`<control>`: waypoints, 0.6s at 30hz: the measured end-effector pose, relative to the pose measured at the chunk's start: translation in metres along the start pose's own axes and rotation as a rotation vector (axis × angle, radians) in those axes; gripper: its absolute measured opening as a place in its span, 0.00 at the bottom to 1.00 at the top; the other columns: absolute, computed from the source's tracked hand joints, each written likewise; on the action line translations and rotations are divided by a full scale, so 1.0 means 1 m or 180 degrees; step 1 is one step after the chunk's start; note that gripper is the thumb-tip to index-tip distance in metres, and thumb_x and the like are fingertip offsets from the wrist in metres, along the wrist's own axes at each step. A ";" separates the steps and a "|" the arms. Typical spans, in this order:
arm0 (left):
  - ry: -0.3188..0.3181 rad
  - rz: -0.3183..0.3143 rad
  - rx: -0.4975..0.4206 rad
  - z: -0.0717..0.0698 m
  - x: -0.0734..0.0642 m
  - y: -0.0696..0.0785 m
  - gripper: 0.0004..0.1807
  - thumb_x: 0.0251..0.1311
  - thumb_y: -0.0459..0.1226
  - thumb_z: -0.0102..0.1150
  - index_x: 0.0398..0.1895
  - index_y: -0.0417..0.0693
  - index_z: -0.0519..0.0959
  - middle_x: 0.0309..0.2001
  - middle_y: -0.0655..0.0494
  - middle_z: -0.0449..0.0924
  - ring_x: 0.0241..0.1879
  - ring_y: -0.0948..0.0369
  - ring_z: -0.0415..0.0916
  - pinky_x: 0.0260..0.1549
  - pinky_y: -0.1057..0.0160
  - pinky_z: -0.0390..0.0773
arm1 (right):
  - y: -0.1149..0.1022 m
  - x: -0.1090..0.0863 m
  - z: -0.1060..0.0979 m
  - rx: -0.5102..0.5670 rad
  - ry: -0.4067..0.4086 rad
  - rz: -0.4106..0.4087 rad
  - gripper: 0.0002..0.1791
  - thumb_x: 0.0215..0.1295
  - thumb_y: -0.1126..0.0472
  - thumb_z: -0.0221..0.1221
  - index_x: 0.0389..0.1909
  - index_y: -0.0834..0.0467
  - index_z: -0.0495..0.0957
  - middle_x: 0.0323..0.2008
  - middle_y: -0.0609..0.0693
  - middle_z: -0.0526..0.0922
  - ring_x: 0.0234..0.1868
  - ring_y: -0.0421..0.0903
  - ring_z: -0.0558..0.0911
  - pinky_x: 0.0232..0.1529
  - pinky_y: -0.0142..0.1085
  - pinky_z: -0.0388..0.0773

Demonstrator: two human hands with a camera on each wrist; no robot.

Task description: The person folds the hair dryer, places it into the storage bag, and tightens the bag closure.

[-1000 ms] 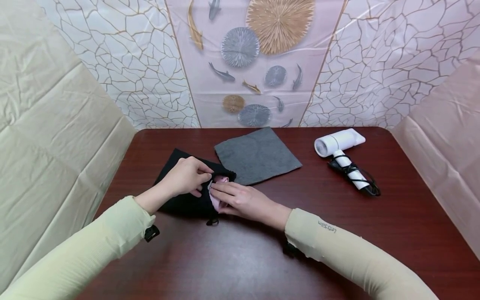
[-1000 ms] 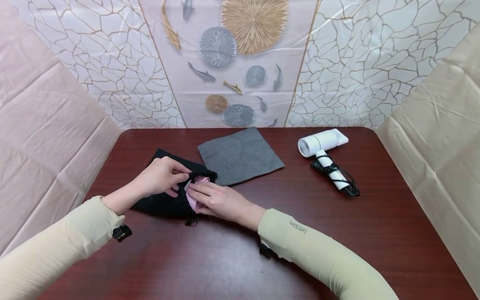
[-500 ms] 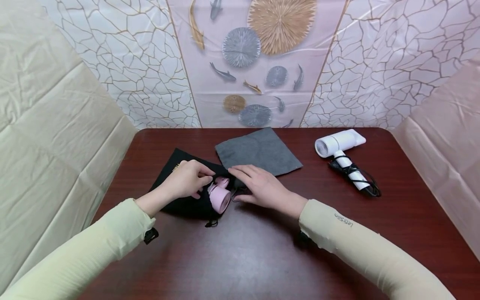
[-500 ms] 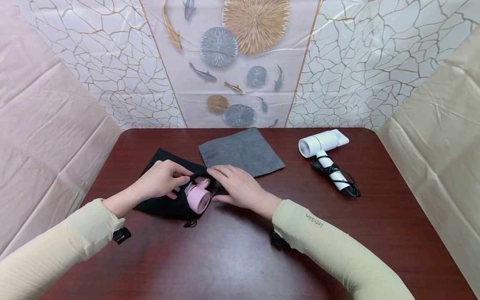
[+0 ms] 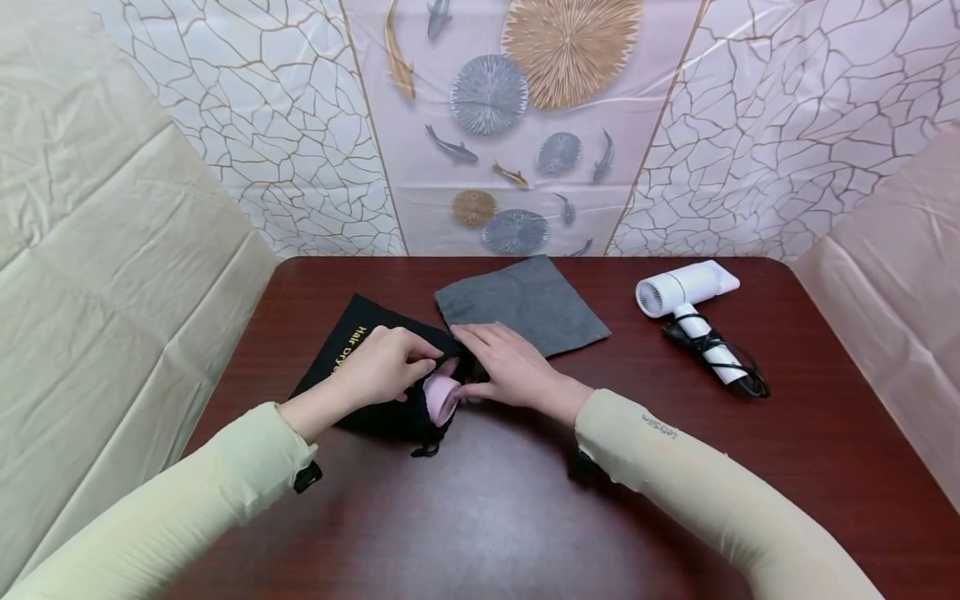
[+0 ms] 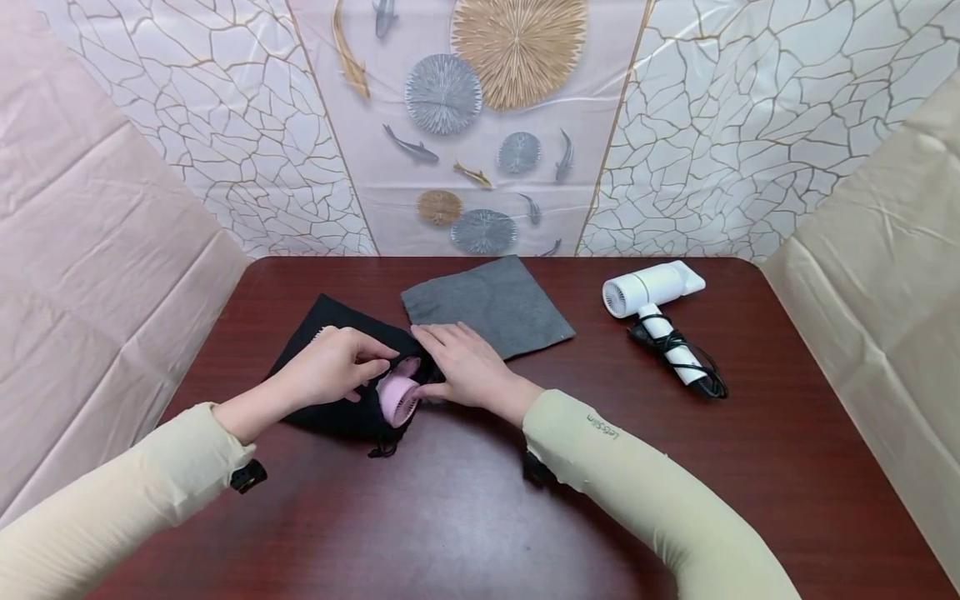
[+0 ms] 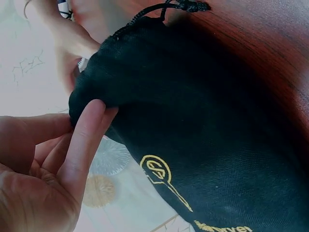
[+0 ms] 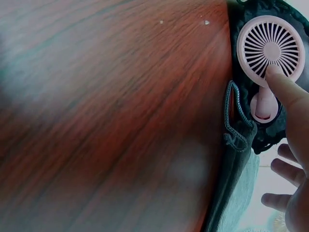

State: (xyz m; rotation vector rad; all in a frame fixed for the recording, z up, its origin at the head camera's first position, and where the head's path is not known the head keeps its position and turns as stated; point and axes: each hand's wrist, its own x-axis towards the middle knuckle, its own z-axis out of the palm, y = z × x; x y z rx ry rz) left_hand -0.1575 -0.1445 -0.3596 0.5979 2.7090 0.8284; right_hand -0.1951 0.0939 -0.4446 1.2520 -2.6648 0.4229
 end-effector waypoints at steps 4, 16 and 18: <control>0.0021 0.0109 0.0049 0.001 0.000 0.000 0.14 0.75 0.33 0.62 0.58 0.43 0.89 0.23 0.60 0.85 0.14 0.66 0.80 0.22 0.66 0.83 | -0.002 0.007 0.004 0.0024 0.0023 0.0028 0.49 0.65 0.37 0.72 0.77 0.65 0.70 0.69 0.60 0.79 0.70 0.57 0.77 0.74 0.51 0.70; 0.0457 0.0478 0.0527 0.007 -0.013 -0.012 0.15 0.71 0.40 0.69 0.58 0.48 0.90 0.47 0.53 0.92 0.38 0.63 0.88 0.37 0.58 0.87 | 0.018 0.004 -0.009 0.0416 -0.0625 0.0448 0.41 0.73 0.41 0.66 0.79 0.57 0.69 0.74 0.60 0.74 0.76 0.58 0.72 0.75 0.54 0.70; 0.0601 0.0593 0.0651 0.011 -0.021 -0.014 0.16 0.70 0.41 0.70 0.58 0.47 0.90 0.48 0.53 0.92 0.42 0.60 0.89 0.39 0.56 0.87 | 0.022 0.004 -0.012 0.0503 -0.0709 0.0472 0.38 0.76 0.42 0.64 0.79 0.56 0.70 0.75 0.60 0.73 0.77 0.58 0.70 0.75 0.56 0.68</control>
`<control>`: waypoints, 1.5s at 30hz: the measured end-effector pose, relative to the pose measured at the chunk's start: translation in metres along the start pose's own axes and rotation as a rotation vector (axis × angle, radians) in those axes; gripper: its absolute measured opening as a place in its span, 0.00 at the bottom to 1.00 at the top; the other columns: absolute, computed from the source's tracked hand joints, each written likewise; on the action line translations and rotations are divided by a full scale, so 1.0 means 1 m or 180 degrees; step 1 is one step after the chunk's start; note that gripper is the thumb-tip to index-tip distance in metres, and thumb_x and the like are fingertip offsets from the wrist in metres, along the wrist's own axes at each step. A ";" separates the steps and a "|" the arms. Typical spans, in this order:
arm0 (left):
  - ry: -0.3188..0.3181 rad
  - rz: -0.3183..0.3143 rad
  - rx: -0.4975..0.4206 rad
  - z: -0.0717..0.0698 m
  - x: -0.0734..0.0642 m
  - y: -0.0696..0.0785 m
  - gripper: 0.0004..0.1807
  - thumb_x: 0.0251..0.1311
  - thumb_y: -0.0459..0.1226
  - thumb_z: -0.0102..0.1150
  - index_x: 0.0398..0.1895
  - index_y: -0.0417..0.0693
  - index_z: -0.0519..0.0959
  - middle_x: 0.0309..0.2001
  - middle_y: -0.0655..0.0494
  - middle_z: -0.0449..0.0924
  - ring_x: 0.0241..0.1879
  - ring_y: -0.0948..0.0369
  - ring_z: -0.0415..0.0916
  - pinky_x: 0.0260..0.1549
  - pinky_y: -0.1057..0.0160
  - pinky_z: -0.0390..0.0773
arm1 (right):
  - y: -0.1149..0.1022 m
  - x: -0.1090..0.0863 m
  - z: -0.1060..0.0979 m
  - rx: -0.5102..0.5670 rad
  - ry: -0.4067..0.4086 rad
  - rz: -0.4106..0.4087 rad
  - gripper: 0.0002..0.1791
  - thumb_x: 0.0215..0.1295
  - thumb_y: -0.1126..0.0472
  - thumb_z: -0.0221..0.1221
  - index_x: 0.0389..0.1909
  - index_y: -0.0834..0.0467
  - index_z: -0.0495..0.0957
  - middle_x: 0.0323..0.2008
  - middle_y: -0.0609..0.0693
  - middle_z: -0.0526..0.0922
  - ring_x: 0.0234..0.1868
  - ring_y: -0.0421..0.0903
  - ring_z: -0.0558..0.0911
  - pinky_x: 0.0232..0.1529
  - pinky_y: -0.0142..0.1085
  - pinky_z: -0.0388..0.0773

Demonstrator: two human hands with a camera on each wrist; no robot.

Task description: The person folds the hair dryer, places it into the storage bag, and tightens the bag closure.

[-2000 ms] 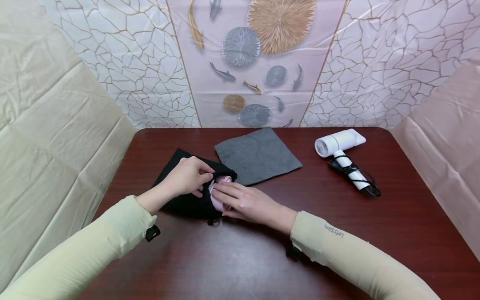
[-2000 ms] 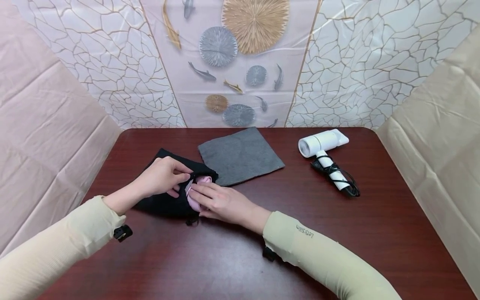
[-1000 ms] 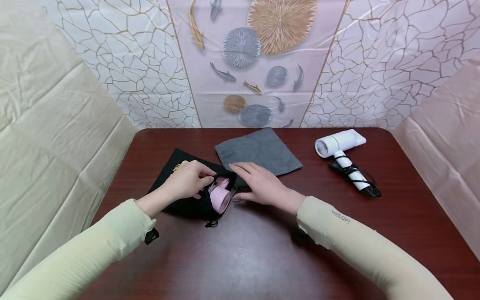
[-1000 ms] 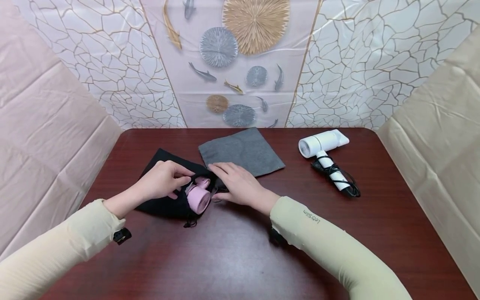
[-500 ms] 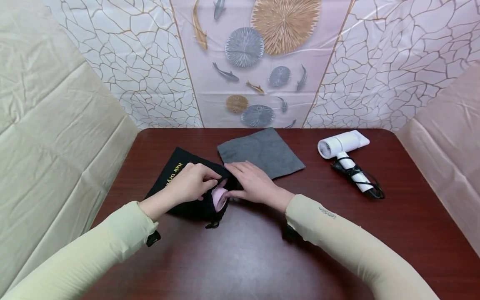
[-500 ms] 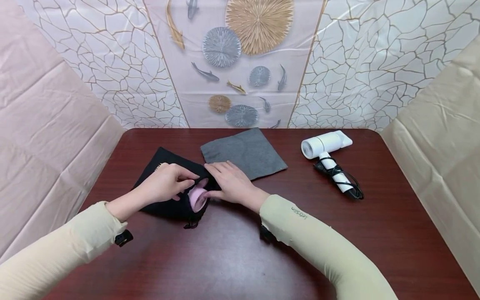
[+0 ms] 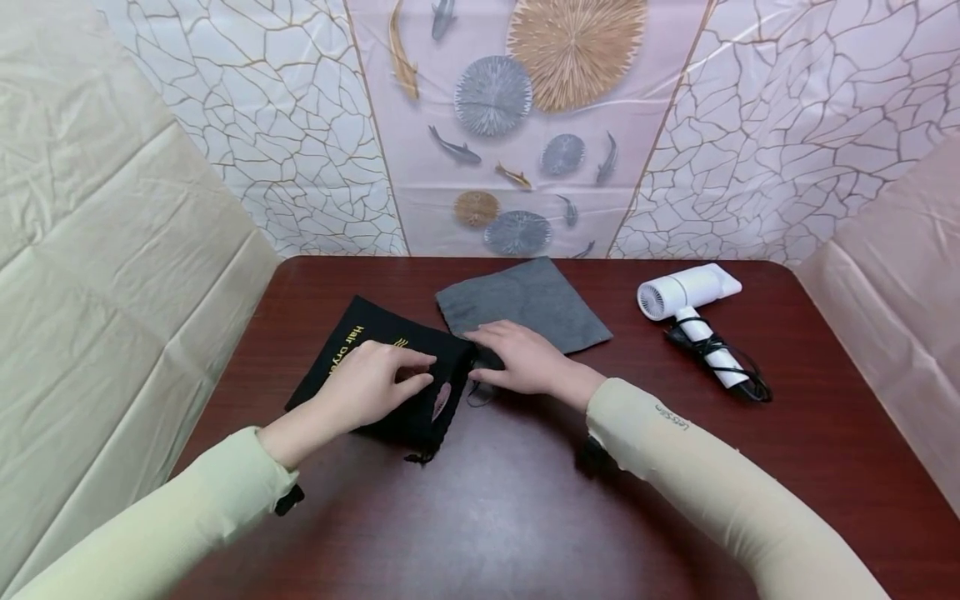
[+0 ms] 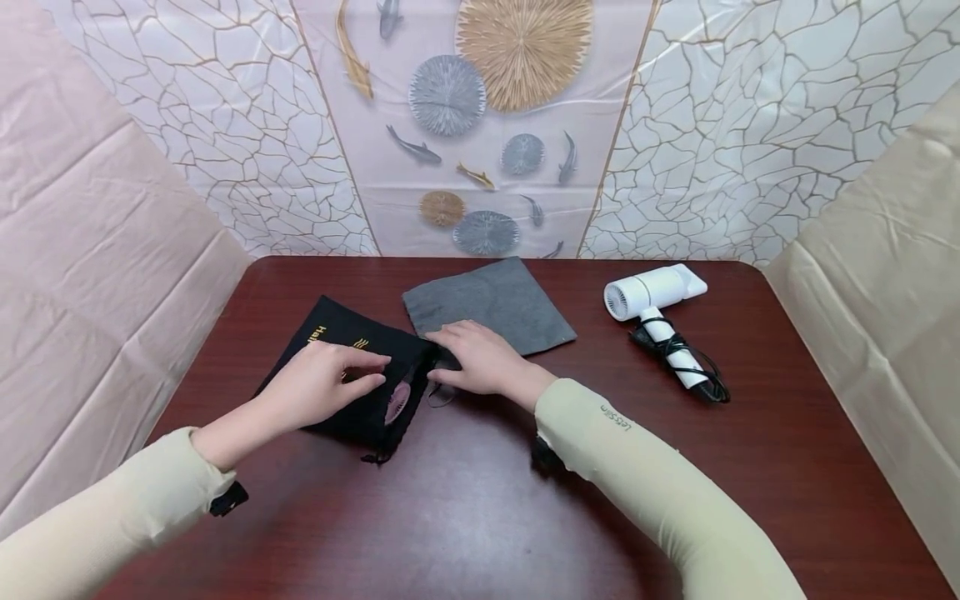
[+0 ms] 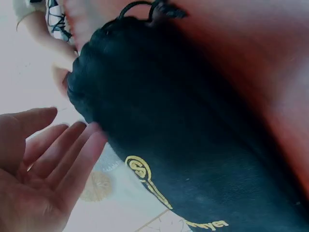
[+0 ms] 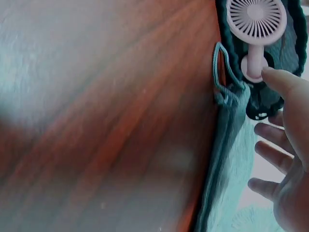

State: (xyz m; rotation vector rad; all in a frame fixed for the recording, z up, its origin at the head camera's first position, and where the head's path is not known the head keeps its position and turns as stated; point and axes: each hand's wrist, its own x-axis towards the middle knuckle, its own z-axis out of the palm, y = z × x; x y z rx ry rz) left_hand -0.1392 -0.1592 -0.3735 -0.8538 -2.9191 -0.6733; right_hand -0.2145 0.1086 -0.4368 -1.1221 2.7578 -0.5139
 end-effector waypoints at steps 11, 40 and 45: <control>0.0788 0.1337 0.0818 0.044 -0.050 0.001 0.18 0.54 0.42 0.83 0.47 0.47 0.90 0.37 0.59 0.84 0.31 0.62 0.83 0.26 0.61 0.84 | 0.010 0.007 0.000 0.0303 -0.0110 -0.0007 0.28 0.82 0.48 0.58 0.76 0.56 0.75 0.74 0.58 0.75 0.79 0.57 0.67 0.77 0.55 0.66; 0.0738 0.1548 0.1289 0.076 -0.063 -0.029 0.10 0.58 0.29 0.72 0.28 0.48 0.79 0.26 0.58 0.75 0.22 0.62 0.76 0.18 0.64 0.77 | 0.014 0.001 0.002 0.0739 0.0402 -0.0214 0.09 0.82 0.60 0.56 0.51 0.55 0.85 0.47 0.50 0.88 0.47 0.47 0.85 0.50 0.47 0.84; 0.0890 0.1611 0.1126 0.057 -0.064 -0.045 0.06 0.57 0.28 0.68 0.36 0.45 0.84 0.31 0.57 0.79 0.24 0.62 0.78 0.19 0.62 0.80 | 0.016 -0.005 0.001 0.1031 0.0534 -0.0179 0.07 0.82 0.61 0.57 0.48 0.54 0.85 0.43 0.47 0.88 0.41 0.44 0.84 0.47 0.48 0.84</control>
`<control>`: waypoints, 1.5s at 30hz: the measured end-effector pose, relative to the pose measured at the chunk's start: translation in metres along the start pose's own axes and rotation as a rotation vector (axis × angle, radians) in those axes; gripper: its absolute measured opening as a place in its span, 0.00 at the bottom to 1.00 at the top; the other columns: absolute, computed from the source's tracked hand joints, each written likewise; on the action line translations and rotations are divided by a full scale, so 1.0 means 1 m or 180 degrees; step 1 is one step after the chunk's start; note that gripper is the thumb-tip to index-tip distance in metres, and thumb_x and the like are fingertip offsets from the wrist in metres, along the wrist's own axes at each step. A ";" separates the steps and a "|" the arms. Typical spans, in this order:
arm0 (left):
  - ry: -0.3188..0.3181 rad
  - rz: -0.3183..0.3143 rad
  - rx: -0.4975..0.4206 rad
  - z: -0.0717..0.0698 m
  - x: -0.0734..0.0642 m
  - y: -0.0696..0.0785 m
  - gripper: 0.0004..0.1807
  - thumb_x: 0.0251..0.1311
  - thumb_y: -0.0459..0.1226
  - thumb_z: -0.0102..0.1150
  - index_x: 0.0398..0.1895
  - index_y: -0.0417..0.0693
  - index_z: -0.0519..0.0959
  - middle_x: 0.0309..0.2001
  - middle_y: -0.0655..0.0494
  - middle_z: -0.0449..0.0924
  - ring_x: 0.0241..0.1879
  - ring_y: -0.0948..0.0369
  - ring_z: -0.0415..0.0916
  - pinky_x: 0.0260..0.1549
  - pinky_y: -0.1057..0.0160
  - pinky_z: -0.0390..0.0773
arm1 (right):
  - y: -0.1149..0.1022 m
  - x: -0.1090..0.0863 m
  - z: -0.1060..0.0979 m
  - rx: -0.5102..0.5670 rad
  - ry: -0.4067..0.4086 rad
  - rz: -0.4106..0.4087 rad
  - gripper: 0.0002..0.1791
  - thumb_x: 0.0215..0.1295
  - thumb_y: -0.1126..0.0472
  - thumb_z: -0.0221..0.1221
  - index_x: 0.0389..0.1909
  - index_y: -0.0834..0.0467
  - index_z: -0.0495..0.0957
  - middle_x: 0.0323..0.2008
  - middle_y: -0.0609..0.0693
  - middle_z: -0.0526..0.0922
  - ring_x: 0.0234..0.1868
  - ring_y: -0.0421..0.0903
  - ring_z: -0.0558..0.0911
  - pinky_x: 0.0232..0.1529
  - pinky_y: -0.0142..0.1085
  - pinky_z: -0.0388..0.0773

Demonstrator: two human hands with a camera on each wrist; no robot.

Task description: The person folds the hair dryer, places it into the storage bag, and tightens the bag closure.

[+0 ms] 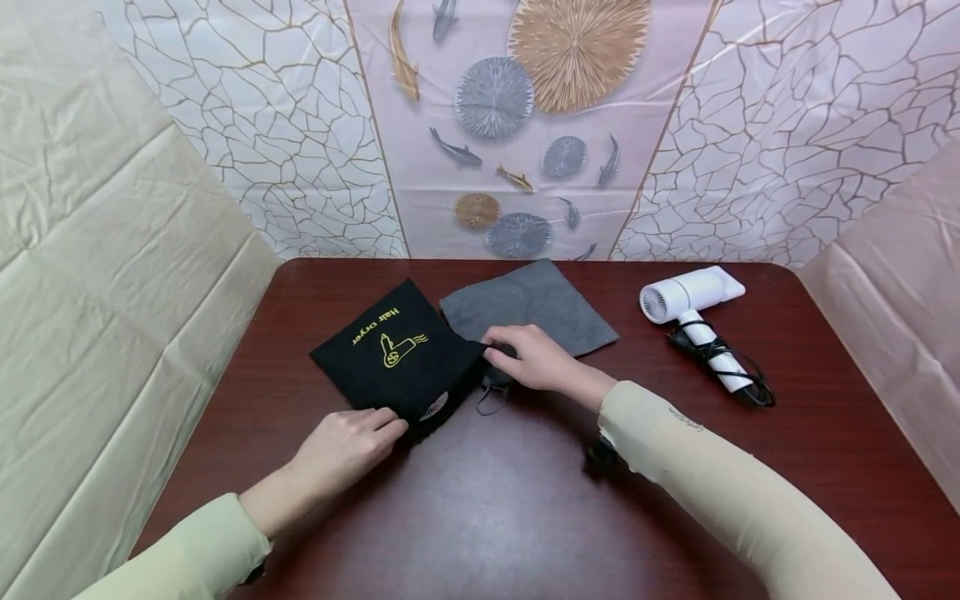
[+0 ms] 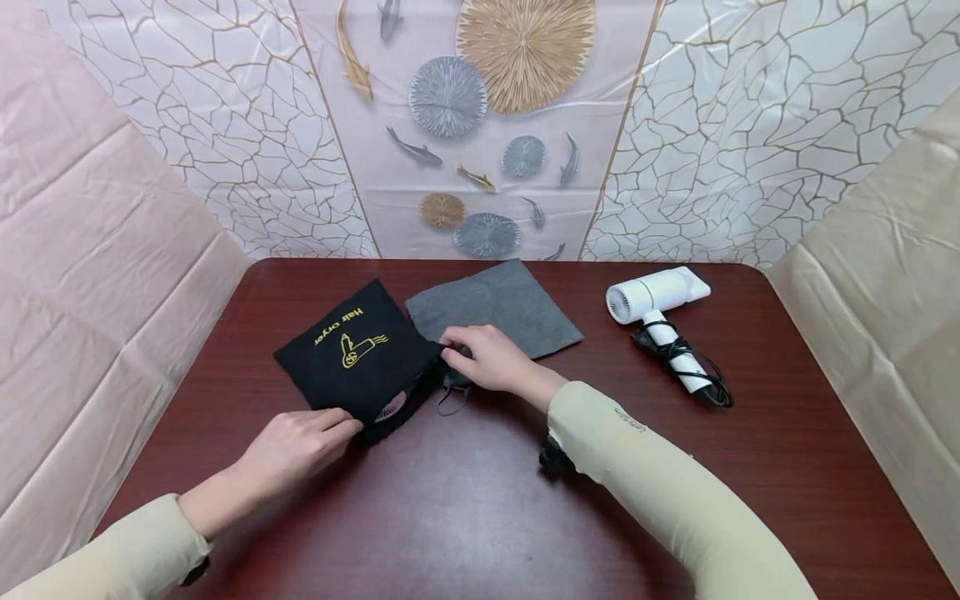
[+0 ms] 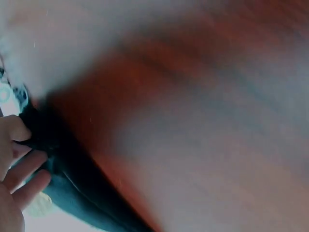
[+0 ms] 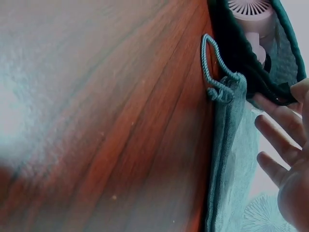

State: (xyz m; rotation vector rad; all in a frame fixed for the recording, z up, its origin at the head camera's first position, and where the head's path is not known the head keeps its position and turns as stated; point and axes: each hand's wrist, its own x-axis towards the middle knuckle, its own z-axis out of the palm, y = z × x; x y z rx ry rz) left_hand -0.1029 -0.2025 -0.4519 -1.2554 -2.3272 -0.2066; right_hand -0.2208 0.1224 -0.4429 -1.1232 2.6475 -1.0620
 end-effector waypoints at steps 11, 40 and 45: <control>0.0129 -0.0179 0.0023 -0.021 -0.014 -0.043 0.15 0.51 0.26 0.74 0.43 0.42 0.86 0.37 0.54 0.84 0.25 0.59 0.83 0.21 0.58 0.84 | -0.022 -0.014 0.004 0.0353 -0.0005 0.0045 0.04 0.81 0.60 0.58 0.44 0.52 0.82 0.42 0.46 0.88 0.41 0.40 0.83 0.44 0.44 0.80; -0.0033 -0.0497 0.0102 0.001 -0.048 -0.056 0.22 0.48 0.37 0.84 0.46 0.44 0.85 0.39 0.53 0.84 0.35 0.54 0.83 0.31 0.54 0.86 | -0.031 -0.012 0.038 0.0401 -0.0256 0.0045 0.10 0.81 0.54 0.60 0.51 0.55 0.83 0.46 0.46 0.90 0.48 0.40 0.87 0.53 0.46 0.84; 0.0044 -0.0469 0.0183 0.002 -0.046 -0.055 0.16 0.52 0.32 0.79 0.43 0.42 0.85 0.35 0.53 0.83 0.30 0.55 0.82 0.27 0.55 0.85 | -0.031 -0.009 0.041 0.0530 -0.0144 0.0151 0.10 0.81 0.55 0.59 0.49 0.56 0.84 0.42 0.45 0.92 0.46 0.38 0.88 0.51 0.40 0.83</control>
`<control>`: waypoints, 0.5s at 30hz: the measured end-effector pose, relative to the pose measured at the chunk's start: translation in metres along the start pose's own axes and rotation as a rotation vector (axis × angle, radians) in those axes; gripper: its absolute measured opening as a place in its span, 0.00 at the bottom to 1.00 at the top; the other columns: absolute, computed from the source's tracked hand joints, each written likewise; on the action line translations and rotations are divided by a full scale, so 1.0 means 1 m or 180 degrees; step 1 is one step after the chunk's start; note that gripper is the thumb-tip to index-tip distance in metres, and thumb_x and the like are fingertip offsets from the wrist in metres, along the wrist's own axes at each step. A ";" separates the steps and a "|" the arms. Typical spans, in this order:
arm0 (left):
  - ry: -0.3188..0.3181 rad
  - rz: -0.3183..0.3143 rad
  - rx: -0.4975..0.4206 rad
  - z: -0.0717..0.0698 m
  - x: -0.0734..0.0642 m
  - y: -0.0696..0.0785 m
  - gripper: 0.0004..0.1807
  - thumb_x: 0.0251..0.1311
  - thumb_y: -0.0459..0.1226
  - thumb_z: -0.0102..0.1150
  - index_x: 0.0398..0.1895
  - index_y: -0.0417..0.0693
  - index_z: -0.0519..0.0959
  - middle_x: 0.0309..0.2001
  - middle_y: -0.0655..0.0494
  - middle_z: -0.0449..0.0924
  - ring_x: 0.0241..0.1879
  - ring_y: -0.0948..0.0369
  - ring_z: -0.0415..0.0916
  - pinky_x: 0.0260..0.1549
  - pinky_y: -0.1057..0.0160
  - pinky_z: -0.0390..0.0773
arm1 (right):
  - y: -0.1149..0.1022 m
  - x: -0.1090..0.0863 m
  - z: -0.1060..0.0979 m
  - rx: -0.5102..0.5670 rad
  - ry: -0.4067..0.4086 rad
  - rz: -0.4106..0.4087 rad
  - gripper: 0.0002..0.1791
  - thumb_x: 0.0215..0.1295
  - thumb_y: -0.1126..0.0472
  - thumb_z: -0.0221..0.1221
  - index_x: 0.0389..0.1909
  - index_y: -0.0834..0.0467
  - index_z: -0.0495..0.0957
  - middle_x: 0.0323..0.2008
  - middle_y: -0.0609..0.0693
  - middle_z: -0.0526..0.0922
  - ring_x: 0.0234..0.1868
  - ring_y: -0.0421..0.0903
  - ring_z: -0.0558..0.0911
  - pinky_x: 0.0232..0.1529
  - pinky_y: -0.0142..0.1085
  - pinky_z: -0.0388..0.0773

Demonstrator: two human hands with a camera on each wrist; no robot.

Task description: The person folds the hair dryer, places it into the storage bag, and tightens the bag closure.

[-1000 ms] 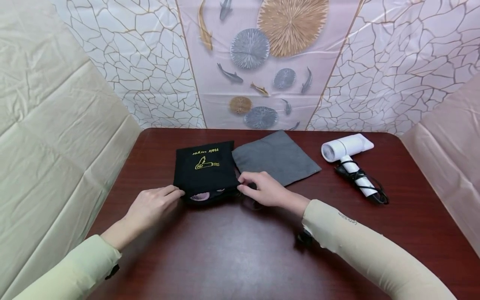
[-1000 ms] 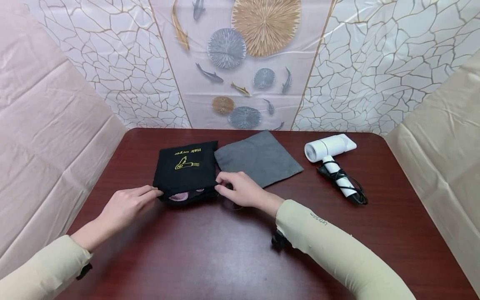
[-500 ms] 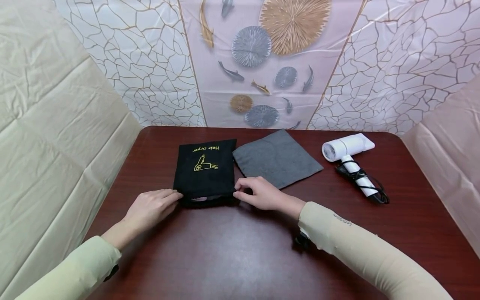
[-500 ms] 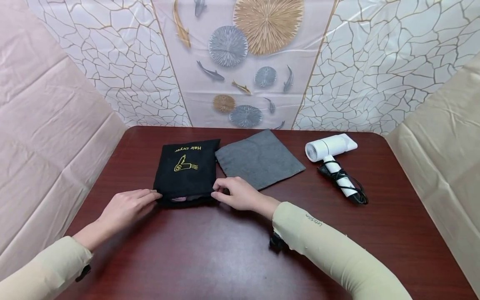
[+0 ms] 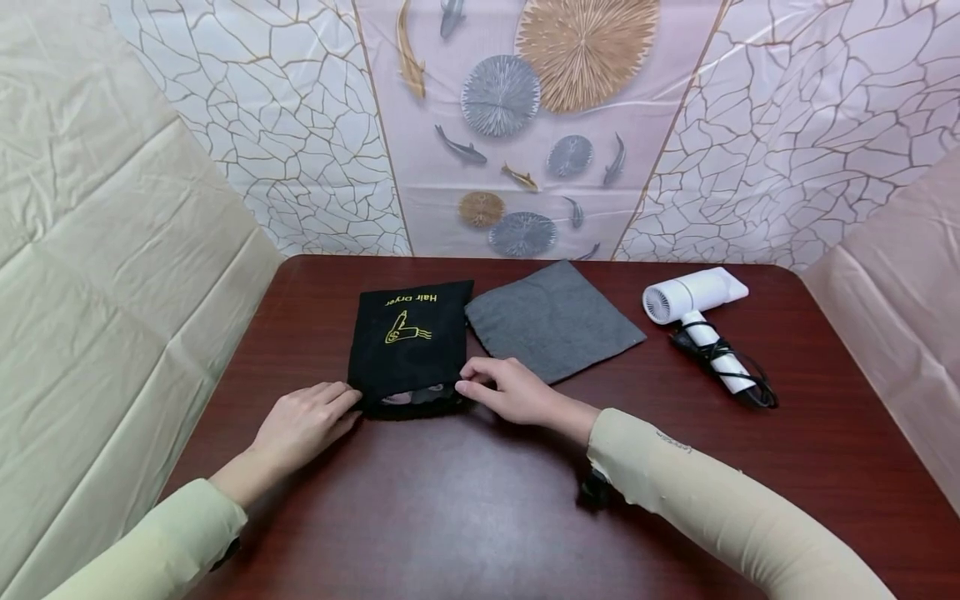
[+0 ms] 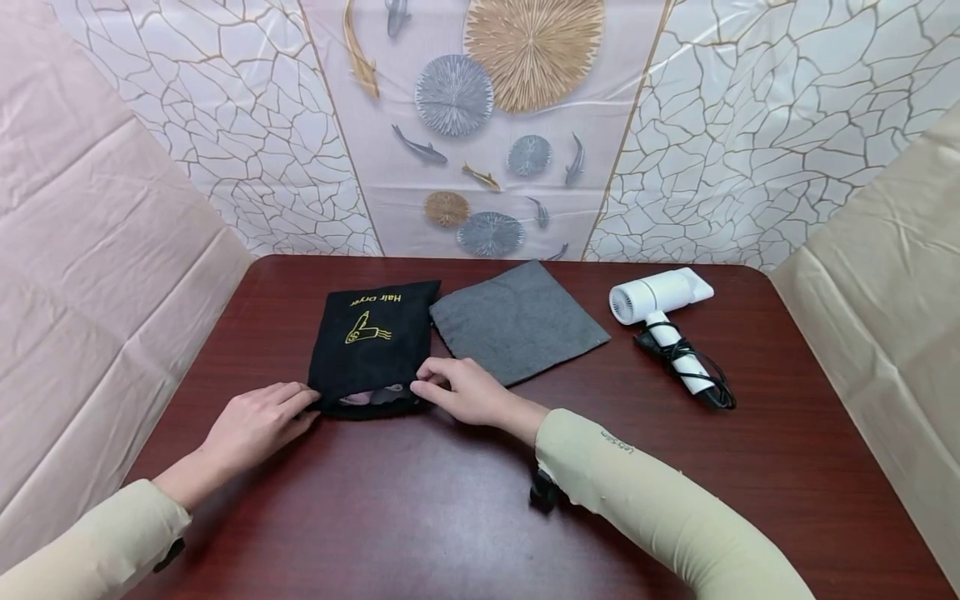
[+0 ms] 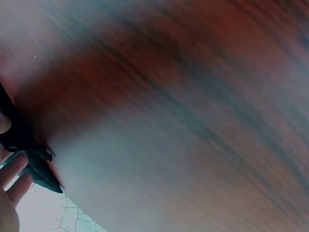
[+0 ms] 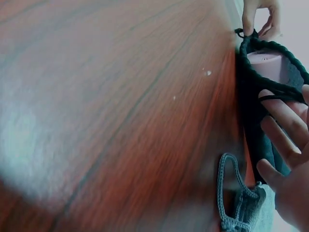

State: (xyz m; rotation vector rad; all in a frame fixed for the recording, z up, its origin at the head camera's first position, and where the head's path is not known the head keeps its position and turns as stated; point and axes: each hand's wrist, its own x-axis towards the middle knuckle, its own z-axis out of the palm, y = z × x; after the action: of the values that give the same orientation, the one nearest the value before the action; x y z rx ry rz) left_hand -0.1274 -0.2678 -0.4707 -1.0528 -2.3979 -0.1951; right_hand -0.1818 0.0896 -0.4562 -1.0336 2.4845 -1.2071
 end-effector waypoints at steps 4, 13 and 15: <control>0.0123 -0.0082 -0.0054 -0.002 0.004 0.001 0.13 0.54 0.31 0.76 0.43 0.42 0.86 0.35 0.53 0.85 0.29 0.57 0.84 0.26 0.55 0.86 | 0.000 0.000 0.000 0.0209 0.0065 0.0136 0.10 0.82 0.55 0.58 0.47 0.55 0.85 0.38 0.42 0.91 0.41 0.38 0.85 0.47 0.36 0.80; 0.0093 -0.0181 -0.0168 -0.005 0.005 0.002 0.14 0.54 0.31 0.78 0.44 0.41 0.86 0.36 0.52 0.84 0.29 0.57 0.85 0.27 0.55 0.86 | -0.001 -0.003 0.003 0.0438 -0.0110 0.0198 0.08 0.75 0.55 0.67 0.46 0.55 0.85 0.34 0.40 0.91 0.43 0.38 0.86 0.50 0.35 0.77; 0.0007 -0.0094 -0.0150 -0.004 0.004 0.002 0.15 0.53 0.30 0.79 0.44 0.39 0.85 0.35 0.51 0.82 0.29 0.56 0.83 0.28 0.55 0.86 | -0.001 -0.004 0.004 0.0235 -0.0120 0.0124 0.09 0.71 0.55 0.71 0.45 0.53 0.85 0.35 0.38 0.90 0.45 0.37 0.85 0.53 0.38 0.78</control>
State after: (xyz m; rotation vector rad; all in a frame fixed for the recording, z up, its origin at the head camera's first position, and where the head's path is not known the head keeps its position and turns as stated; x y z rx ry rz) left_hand -0.1264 -0.2656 -0.4652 -1.0381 -2.4189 -0.2642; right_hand -0.1765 0.0893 -0.4580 -0.9755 2.4011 -1.2459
